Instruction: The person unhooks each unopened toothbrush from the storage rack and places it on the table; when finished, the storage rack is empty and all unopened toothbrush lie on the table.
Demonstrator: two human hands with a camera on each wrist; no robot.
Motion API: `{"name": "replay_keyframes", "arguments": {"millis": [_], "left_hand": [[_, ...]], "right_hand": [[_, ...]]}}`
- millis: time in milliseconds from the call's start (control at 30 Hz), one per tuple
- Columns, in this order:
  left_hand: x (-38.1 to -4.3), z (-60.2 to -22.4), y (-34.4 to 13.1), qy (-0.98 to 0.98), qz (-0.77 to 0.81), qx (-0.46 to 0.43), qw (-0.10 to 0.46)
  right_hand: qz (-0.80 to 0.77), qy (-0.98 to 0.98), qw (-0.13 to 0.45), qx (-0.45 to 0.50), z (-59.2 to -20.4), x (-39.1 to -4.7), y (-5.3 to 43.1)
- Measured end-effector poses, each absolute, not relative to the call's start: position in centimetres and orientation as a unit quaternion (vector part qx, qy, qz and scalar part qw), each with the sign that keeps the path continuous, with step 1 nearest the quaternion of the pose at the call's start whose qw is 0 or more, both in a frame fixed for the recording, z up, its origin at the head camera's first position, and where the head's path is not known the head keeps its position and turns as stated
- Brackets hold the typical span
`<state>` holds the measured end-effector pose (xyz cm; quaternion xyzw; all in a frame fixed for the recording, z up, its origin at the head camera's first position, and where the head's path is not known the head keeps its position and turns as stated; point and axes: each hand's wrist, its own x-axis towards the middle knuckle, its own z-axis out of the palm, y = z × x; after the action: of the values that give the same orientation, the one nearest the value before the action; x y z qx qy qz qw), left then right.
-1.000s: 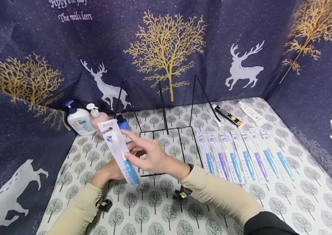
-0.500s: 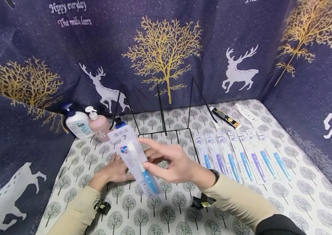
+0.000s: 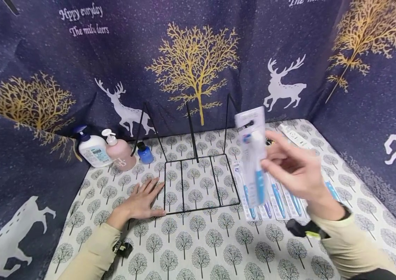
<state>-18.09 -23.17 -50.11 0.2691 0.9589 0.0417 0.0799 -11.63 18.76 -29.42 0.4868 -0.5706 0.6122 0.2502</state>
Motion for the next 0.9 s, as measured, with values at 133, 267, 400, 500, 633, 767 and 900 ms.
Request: {"name": "replay_keyframes", "arguments": {"millis": [133, 267, 400, 500, 633, 767, 900], "left_hand": [[-18.1, -50.4, -23.1, 0.958, 0.041, 0.274, 0.074], [-18.1, -50.3, -23.1, 0.958, 0.04, 0.274, 0.074], [-18.3, -50.2, -22.9, 0.958, 0.035, 0.274, 0.075], [-18.5, -50.3, -22.9, 0.957, 0.036, 0.276, 0.077], [-18.6, -50.4, -23.1, 0.957, 0.038, 0.277, 0.077], [-18.8, -50.3, -23.2, 0.958, 0.035, 0.274, 0.075], [-18.7, -50.3, -23.1, 0.957, 0.041, 0.275, 0.08]], "right_hand": [[0.646, -0.607, 0.253, 0.387, -29.8, -11.9, 24.1], [0.648, -0.668, 0.236, 0.282, -30.9, -12.8, 29.3], [0.581, -0.762, 0.227, 0.178, -32.3, -13.8, 33.9], [0.491, -0.843, 0.205, 0.082, -33.6, -14.4, 36.9], [0.418, -0.897, 0.144, -0.023, -35.7, -15.2, 40.4], [0.374, -0.919, 0.099, -0.08, -38.2, -15.8, 43.5], [0.343, -0.93, 0.062, -0.117, -40.9, -16.2, 46.0]]}}
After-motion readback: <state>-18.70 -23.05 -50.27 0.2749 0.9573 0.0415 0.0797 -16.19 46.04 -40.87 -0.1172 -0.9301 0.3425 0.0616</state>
